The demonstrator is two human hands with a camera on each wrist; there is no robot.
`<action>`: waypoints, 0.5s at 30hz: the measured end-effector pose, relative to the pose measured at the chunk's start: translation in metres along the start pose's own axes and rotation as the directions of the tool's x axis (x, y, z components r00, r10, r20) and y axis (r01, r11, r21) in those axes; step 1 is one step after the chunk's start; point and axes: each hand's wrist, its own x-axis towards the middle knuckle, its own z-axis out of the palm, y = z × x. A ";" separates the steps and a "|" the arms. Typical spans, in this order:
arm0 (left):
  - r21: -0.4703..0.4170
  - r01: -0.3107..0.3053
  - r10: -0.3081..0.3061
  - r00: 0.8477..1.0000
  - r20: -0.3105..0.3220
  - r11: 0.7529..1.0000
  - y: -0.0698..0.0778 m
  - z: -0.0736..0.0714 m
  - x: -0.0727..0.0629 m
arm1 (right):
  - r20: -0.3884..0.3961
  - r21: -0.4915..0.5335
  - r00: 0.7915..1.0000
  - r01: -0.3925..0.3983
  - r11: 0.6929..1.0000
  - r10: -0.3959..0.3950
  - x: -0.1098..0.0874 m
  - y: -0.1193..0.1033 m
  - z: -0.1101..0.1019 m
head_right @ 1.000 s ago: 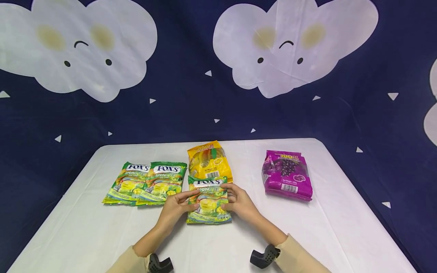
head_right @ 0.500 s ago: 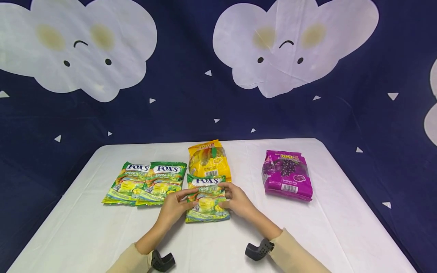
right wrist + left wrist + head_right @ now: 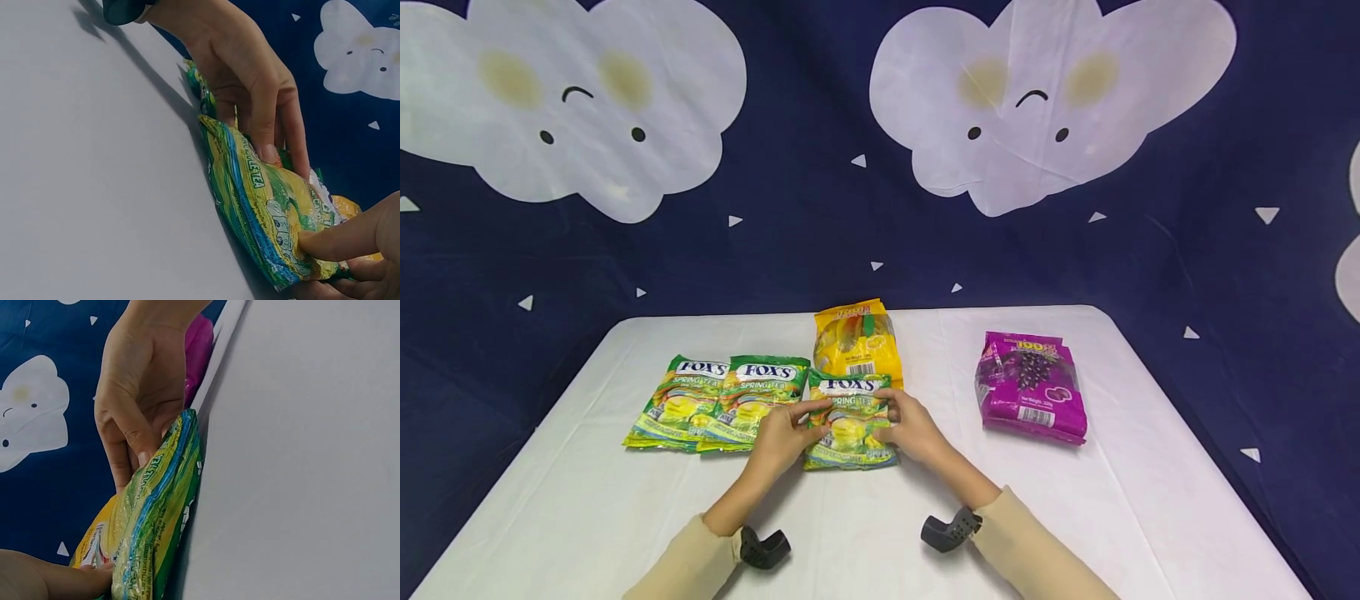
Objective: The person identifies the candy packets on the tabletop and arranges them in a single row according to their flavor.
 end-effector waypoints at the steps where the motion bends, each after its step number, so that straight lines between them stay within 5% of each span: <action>1: 0.023 -0.006 0.005 1.000 0.001 1.000 0.001 0.000 0.001 | 0.000 -0.006 1.000 0.001 1.000 -0.001 0.001 -0.001 0.000; 11: 0.169 0.025 -0.022 1.000 -0.017 0.985 0.009 -0.002 0.013 | -0.020 -0.073 0.998 0.058 0.996 -0.059 0.011 -0.004 0.001; 15: 0.188 0.033 -0.030 0.999 -0.018 0.982 0.008 -0.003 0.015 | -0.030 -0.064 1.000 0.007 0.998 -0.009 0.016 -0.004 0.003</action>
